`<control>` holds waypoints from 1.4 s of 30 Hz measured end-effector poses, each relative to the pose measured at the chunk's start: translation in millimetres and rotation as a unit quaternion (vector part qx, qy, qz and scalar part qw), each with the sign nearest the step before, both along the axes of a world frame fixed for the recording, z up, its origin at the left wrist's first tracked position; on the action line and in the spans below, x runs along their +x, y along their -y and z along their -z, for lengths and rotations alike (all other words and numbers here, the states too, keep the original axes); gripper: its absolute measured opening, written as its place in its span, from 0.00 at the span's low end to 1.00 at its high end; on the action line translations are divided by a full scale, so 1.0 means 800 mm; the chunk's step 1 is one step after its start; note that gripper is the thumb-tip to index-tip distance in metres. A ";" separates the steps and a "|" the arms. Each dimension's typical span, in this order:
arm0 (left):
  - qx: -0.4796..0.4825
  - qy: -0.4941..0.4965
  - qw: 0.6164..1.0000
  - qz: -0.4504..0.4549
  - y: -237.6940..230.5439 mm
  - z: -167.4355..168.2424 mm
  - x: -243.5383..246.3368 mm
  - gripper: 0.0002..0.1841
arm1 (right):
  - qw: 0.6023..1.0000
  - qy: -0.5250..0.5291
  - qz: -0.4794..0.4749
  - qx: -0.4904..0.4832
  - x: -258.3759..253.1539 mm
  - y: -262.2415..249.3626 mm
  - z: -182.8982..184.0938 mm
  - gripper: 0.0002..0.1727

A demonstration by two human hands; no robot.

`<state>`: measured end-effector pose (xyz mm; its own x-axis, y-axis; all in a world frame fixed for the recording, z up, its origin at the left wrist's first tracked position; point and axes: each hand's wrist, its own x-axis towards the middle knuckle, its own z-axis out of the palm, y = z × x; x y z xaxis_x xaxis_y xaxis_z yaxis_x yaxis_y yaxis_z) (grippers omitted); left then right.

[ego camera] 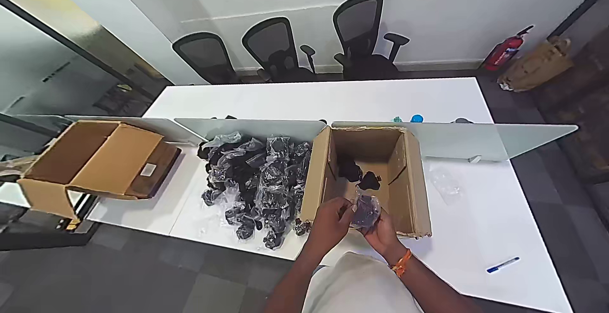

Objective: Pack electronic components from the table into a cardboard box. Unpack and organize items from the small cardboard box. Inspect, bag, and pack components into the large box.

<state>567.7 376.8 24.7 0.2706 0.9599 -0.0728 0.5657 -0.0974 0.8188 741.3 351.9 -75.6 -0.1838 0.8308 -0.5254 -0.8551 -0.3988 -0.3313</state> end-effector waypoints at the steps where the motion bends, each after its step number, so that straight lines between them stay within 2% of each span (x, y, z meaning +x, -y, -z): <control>1: -0.003 0.000 1.000 0.006 0.000 -0.005 -0.001 0.14 | 1.000 0.008 -0.007 -0.004 -0.001 0.000 0.000 0.32; 5: 0.010 -0.025 0.999 0.018 0.001 -0.027 0.000 0.14 | 1.000 0.022 -0.017 0.012 -0.002 -0.002 -0.005 0.29; 8: 0.054 -0.041 0.997 0.018 0.004 -0.036 0.004 0.14 | 0.999 0.011 -0.021 0.023 -0.002 -0.004 -0.009 0.27; 13: 0.099 -0.024 0.994 0.031 0.008 -0.036 0.006 0.13 | 0.999 0.015 -0.036 0.004 -0.002 0.001 -0.010 0.26; 17: 0.128 0.003 0.991 0.035 0.017 -0.045 0.004 0.13 | 0.999 -0.014 -0.043 0.024 -0.004 0.003 -0.011 0.27; 26: 0.128 0.077 0.988 0.040 0.023 -0.058 -0.001 0.11 | 0.998 -0.026 -0.040 0.043 -0.009 0.004 -0.016 0.28; 33: 0.140 0.094 0.985 0.038 0.017 -0.063 0.000 0.11 | 0.998 -0.023 -0.049 0.018 -0.012 0.004 -0.020 0.30; 42: 0.170 0.120 0.978 0.029 0.016 -0.071 -0.012 0.09 | 0.999 -0.016 -0.024 -0.020 -0.013 0.004 -0.021 0.27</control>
<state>557.8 363.8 81.4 0.2946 0.9003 0.3204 0.3472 -0.4132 0.8419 730.5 348.9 -58.8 -0.2397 0.7993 -0.5510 -0.8452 -0.4511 -0.2867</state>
